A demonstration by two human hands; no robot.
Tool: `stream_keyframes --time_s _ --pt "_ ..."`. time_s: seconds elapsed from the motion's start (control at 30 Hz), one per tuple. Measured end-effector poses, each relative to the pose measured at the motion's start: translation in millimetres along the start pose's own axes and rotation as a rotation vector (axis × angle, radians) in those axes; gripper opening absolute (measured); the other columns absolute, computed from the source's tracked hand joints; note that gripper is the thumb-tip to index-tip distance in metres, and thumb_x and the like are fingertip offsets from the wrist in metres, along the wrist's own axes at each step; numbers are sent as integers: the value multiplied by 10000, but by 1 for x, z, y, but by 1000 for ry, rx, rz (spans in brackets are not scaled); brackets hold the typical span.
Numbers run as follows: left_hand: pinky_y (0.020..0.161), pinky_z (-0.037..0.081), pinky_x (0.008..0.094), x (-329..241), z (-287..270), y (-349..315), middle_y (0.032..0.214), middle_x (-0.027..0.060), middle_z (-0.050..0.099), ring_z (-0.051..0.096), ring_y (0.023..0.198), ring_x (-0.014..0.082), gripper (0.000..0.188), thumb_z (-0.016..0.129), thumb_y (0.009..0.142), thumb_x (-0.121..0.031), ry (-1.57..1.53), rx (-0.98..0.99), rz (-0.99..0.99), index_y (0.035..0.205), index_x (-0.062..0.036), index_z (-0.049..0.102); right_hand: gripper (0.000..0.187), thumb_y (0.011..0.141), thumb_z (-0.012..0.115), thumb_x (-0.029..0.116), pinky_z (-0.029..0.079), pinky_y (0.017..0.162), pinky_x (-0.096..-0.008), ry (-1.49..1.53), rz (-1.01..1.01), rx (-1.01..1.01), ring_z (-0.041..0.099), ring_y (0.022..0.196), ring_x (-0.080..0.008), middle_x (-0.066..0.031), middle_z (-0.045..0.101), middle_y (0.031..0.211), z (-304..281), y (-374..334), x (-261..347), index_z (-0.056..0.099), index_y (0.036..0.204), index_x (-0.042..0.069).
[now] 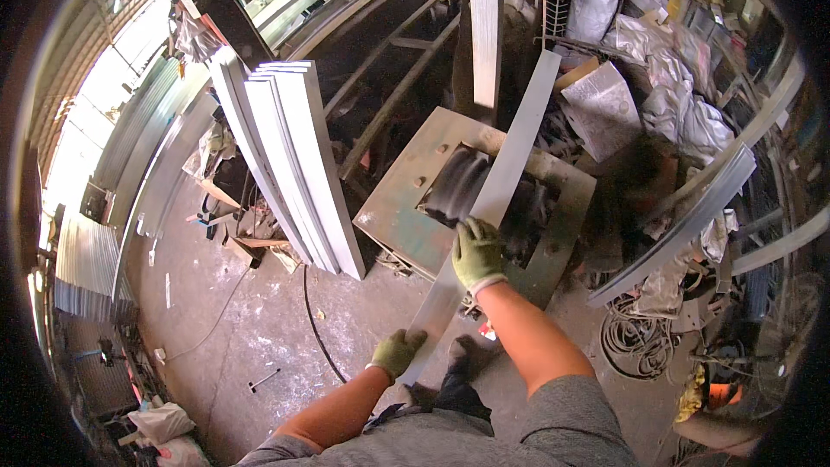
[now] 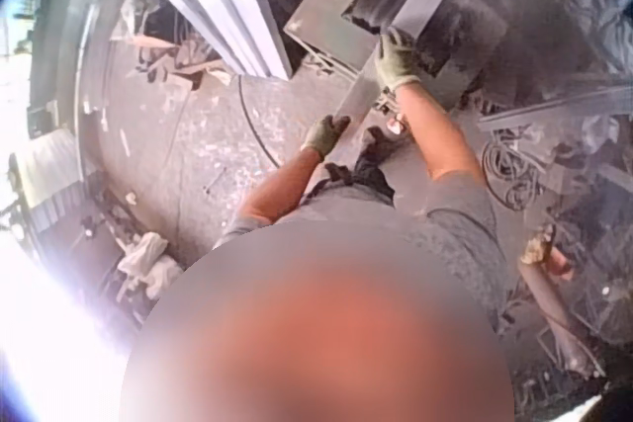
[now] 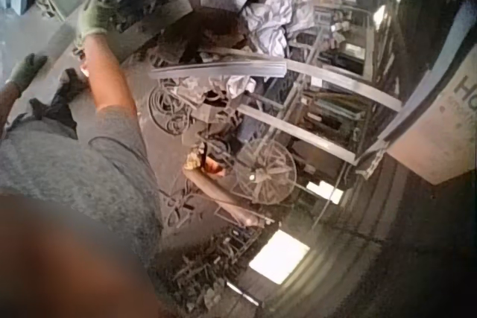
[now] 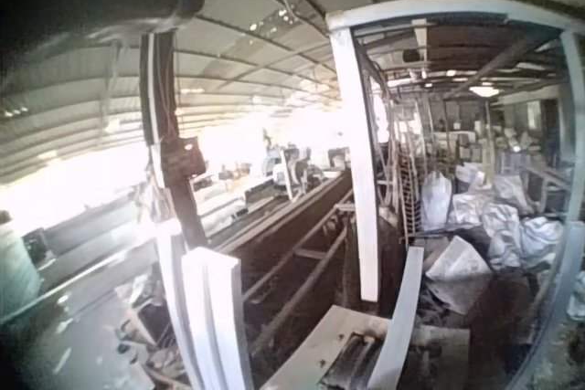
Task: The person repeatedly feeds long white metal sheets into a roller machine, one at a time, and stacks the processed sheets against a nearby rack. The person handles each sheet with gloved hands and maintains a steady rhythm throughout the clip.
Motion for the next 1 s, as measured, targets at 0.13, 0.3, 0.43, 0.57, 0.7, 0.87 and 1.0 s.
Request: stream_keyframes --time_s 0.13,0.3,0.43,0.57,0.7,0.87,1.0 --pt "948 543 590 30 6 -24 1142 331 750 696 1140 536 766 558 1006 -769 19 13 -25 1212 -49 718 250 987 648 203 447 1132 -536 -66 -37 53 599 1288 -387 -165 654 1341 19 17 -8 695 1174 45" --pt "941 545 590 53 10 -47 1147 326 751 702 1133 529 772 574 995 -775 -26 6 -37 1209 -50 733 326 1034 606 268 414 1205 -520 -141 -99 153 573 1363 -399 -181 675 1358 25 -5 9 703 1236 33" --pt "983 541 575 74 19 -61 1190 315 750 694 1170 519 798 547 998 -794 -40 49 -36 1254 -54 701 342 1034 602 285 376 1245 -503 -194 -117 204 536 1421 -382 -173 669 1384 25 -27 23 705 1239 31" --pt "988 548 556 116 28 -83 1198 298 758 704 1174 502 811 573 982 -797 -100 54 -35 1272 -55 721 332 1033 602 301 344 1261 -528 -242 -164 312 513 1429 -404 -180 668 1384 36 -63 51 712 1200 35" --pt "982 552 544 168 38 -107 1213 298 755 704 1186 495 809 594 970 -796 -128 76 -52 1264 -58 741 345 1061 573 297 320 1263 -564 -172 -90 289 483 1429 -440 -198 643 1423 33 -104 90 691 1246 31" --pt "835 558 525 234 49 -138 1021 273 761 735 995 483 635 697 971 -682 -166 7 -12 1089 -60 736 377 1053 557 264 310 1276 -545 -201 -71 299 445 1481 -400 -163 576 1518 32 -150 146 647 1325 19" --pt "793 548 528 288 52 -162 949 269 745 730 922 475 608 714 971 -657 -125 21 -23 1001 -50 724 402 1055 554 278 298 1282 -552 -172 -38 368 404 1519 -392 -160 546 1557 38 -189 187 644 1332 1"
Point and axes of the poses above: each hand's wrist, its own y-axis towards the middle knuckle, its own z-axis out of the palm, x = y × z, the point moved 7 cm from there along y, towards the middle knuckle
